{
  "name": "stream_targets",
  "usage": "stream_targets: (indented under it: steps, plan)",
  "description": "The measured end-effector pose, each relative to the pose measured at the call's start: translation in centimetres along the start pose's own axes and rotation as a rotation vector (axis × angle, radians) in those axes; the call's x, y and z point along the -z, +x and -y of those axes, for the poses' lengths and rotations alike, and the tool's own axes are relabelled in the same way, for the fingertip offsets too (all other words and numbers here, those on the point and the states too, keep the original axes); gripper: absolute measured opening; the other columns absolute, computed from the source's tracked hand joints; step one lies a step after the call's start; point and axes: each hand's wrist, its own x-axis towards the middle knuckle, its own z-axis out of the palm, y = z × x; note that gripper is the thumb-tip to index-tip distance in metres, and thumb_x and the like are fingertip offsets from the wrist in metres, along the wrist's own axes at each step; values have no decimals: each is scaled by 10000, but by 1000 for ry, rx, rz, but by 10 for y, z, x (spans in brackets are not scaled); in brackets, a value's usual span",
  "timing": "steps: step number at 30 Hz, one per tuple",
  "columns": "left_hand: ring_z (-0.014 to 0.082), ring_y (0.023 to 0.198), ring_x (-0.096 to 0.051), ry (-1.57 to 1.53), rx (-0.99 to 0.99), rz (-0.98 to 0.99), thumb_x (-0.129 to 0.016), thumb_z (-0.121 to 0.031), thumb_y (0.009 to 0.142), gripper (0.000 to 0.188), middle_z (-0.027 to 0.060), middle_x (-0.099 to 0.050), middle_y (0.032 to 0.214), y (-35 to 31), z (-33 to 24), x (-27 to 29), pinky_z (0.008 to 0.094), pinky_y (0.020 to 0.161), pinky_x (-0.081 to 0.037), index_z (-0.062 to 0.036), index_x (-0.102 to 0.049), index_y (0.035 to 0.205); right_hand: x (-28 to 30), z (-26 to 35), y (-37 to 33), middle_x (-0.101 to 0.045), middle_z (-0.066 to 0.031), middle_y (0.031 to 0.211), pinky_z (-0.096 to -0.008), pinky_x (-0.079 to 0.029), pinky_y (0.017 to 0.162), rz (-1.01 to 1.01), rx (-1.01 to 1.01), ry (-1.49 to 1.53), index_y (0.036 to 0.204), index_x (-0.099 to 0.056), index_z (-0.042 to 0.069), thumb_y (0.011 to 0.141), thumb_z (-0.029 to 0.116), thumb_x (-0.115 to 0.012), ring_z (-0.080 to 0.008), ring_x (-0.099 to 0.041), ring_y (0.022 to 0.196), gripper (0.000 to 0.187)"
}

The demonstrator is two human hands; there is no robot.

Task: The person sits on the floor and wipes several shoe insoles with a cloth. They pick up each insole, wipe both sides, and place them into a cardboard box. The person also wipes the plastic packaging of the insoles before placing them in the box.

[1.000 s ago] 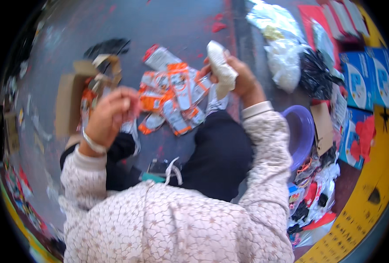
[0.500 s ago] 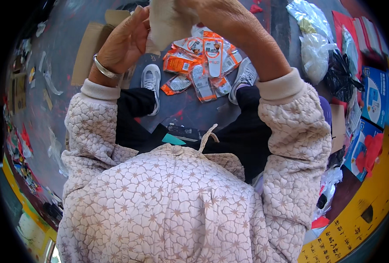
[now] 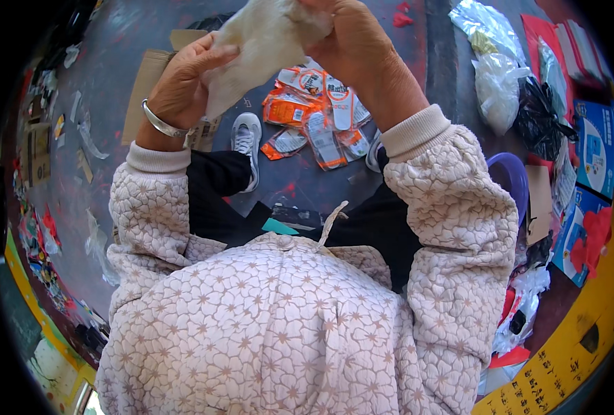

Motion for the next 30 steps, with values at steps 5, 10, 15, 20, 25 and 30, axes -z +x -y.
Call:
stream_targets:
  steps: [5,10,15,20,25,30]
  plan:
    - [181,1015,-517,170,-285,-318,-550,-59,803,402,132,-513,1122,-26,-25,25,288,873,-426,8,-419,1177,-3,-6,23,-593,-102,986,-341,-479,790,-136,-10,35,1055,-521,23,829,330,-531,-210,-590,869,381]
    - [214,975,-544,-1,-410,-471,-465,-30,820,314,163,-541,1067,-47,-33,36,291,842,-451,38,-456,1126,47,-65,53,-602,-96,920,-360,-473,772,-390,-261,-141,981,-556,11,821,246,-552,-207,-592,837,284]
    - [144,806,-575,-44,-292,-462,-487,-22,788,295,106,-594,945,-56,-26,23,246,719,-456,16,-483,1081,99,-165,79,-612,-86,836,-378,-503,665,-537,-485,-150,902,-567,34,805,234,-571,-213,-602,755,222]
    - [130,764,-570,-62,-262,-452,-491,-15,788,313,97,-593,917,-51,-24,27,229,682,-450,23,-471,1098,140,-290,75,-611,-57,825,-355,-488,645,-585,-606,116,905,-570,94,788,250,-572,-174,-591,744,195]
    - [109,775,-524,-165,-123,-428,-502,-21,793,377,82,-545,923,-57,-15,39,204,692,-436,34,-425,1157,112,-294,73,-524,-63,824,-348,-444,632,-484,-397,-262,970,-493,57,664,34,-550,-211,-527,760,312]
    - [116,774,-467,-88,-27,-404,-519,-39,780,412,81,-498,919,-38,-11,22,209,669,-398,38,-404,1168,156,-330,111,-516,-196,945,-445,-450,698,-378,-79,-1085,1015,-424,31,691,43,-534,-375,-547,851,342]
